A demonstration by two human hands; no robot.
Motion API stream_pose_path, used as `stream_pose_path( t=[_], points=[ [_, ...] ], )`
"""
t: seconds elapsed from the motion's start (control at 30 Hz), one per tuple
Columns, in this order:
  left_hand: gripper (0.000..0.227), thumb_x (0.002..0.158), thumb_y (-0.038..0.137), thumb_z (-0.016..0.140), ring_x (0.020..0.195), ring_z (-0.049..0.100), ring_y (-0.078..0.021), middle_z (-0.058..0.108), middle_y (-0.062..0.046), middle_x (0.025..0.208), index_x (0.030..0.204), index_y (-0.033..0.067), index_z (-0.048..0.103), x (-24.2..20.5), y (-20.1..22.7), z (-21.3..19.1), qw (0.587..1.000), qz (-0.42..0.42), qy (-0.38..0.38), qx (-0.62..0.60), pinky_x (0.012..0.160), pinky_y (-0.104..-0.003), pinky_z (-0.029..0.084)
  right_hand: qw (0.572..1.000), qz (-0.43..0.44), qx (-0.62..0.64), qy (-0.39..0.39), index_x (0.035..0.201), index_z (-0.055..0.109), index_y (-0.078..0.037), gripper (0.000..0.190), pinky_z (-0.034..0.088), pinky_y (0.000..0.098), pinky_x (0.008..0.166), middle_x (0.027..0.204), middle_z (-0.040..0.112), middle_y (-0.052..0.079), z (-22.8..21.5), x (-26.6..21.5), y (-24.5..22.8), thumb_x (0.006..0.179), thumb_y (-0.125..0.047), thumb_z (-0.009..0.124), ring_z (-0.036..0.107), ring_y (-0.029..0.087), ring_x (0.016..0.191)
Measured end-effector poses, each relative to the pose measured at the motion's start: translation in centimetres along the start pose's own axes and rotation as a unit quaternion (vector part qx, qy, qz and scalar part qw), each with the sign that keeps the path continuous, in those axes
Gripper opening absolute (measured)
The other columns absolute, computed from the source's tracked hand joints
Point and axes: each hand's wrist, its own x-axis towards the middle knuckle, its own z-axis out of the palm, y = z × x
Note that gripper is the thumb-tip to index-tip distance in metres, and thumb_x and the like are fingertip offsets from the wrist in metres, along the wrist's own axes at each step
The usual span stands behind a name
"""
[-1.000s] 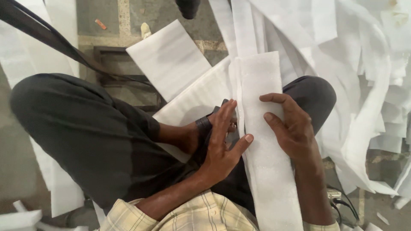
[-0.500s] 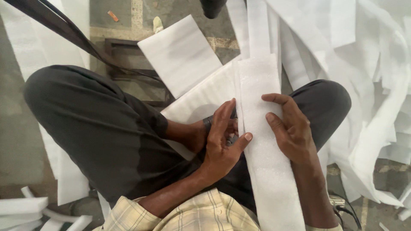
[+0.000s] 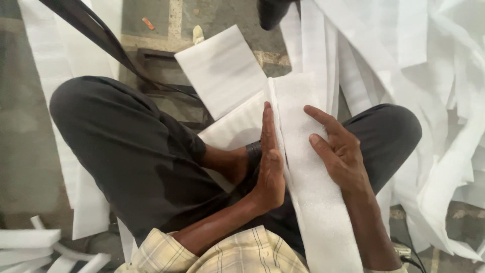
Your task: The person sits cross-legged on the floor and uses a sewing machine to stitch a long white foam strip. They guide the foam through the machine with both hands, then fold and align the strip before continuing to sew.
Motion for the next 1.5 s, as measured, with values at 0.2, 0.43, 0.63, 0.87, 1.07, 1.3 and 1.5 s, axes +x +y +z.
stream_pose_path(
  t=[0.2,0.43,0.63,0.87,1.07,1.3,1.5],
  points=[
    [0.09,0.106,0.073,0.002,0.169,-0.006,-0.03,-0.013,-0.013,0.179,0.167,0.0093,-0.012,1.5,0.4,-0.1,0.996,-0.002,0.041,-0.077,0.14,-0.049,0.005,0.995,-0.06,0.071,-0.033,0.146,0.052,0.0,0.047,0.054,0.0244,0.096,0.138,0.063,0.014,1.0,2.1,-0.6,0.099,-0.001,0.055,0.062,0.012,0.119],
    [0.094,0.101,0.078,0.0,0.169,-0.005,-0.0294,-0.009,-0.011,0.181,0.169,0.0133,-0.008,5.0,1.2,-0.9,0.985,0.014,0.091,-0.144,0.139,-0.05,0.001,0.993,-0.091,0.056,-0.052,0.147,0.057,0.004,0.047,0.041,0.0185,0.079,0.142,0.065,0.013,1.1,6.2,-1.3,0.101,-0.006,0.061,0.048,0.005,0.092],
    [0.089,0.103,0.08,0.002,0.165,-0.002,-0.0228,-0.001,-0.004,0.179,0.169,0.0203,-0.001,12.1,-0.2,-2.1,0.965,0.116,0.135,-0.192,0.142,-0.047,-0.002,0.99,-0.135,-0.01,-0.034,0.142,0.062,-0.002,0.043,0.039,0.0194,0.061,0.096,0.055,0.005,-0.3,13.9,-2.0,0.104,-0.022,0.064,0.045,0.005,0.069],
    [0.087,0.104,0.077,0.0,0.164,-0.003,-0.0205,0.0,-0.003,0.179,0.169,0.0196,0.003,21.4,-2.6,-5.0,0.94,0.174,0.12,-0.27,0.14,-0.04,-0.005,0.976,-0.196,-0.095,-0.027,0.122,0.067,-0.003,0.023,0.048,0.027,0.075,0.095,0.061,0.004,-0.4,24.7,-5.3,0.106,-0.018,0.064,0.058,0.012,0.085],
    [0.089,0.104,0.077,-0.007,0.166,-0.003,-0.0219,0.001,-0.004,0.179,0.169,0.0172,0.003,21.6,-4.6,-5.4,0.976,0.145,0.164,-0.022,0.138,-0.042,-0.009,0.951,-0.154,-0.264,0.037,0.118,0.069,0.004,0.023,0.051,0.0373,0.078,0.095,0.066,0.015,1.2,23.3,-5.7,0.111,-0.017,0.061,0.064,0.025,0.088],
    [0.09,0.101,0.07,0.007,0.167,-0.005,-0.0288,-0.005,-0.011,0.179,0.168,0.0101,-0.001,12.4,-4.8,-1.7,0.99,0.002,0.112,-0.081,0.135,-0.047,-0.003,0.953,-0.23,-0.197,0.024,0.15,0.056,0.001,0.041,0.047,0.0377,0.111,0.148,0.061,0.019,1.5,13.1,-2.7,0.114,-0.016,0.051,0.061,0.026,0.133],
    [0.08,0.105,0.035,0.04,0.163,0.0,-0.0341,-0.004,-0.02,0.176,0.166,0.0069,-0.004,7.6,-2.0,0.8,0.985,-0.093,0.035,-0.138,0.131,-0.046,0.009,0.98,-0.135,-0.14,0.031,0.149,0.055,-0.005,0.044,0.05,0.0298,0.103,0.136,0.069,0.014,0.6,6.2,-2.5,0.108,-0.018,0.055,0.064,0.018,0.12]
  ],
)
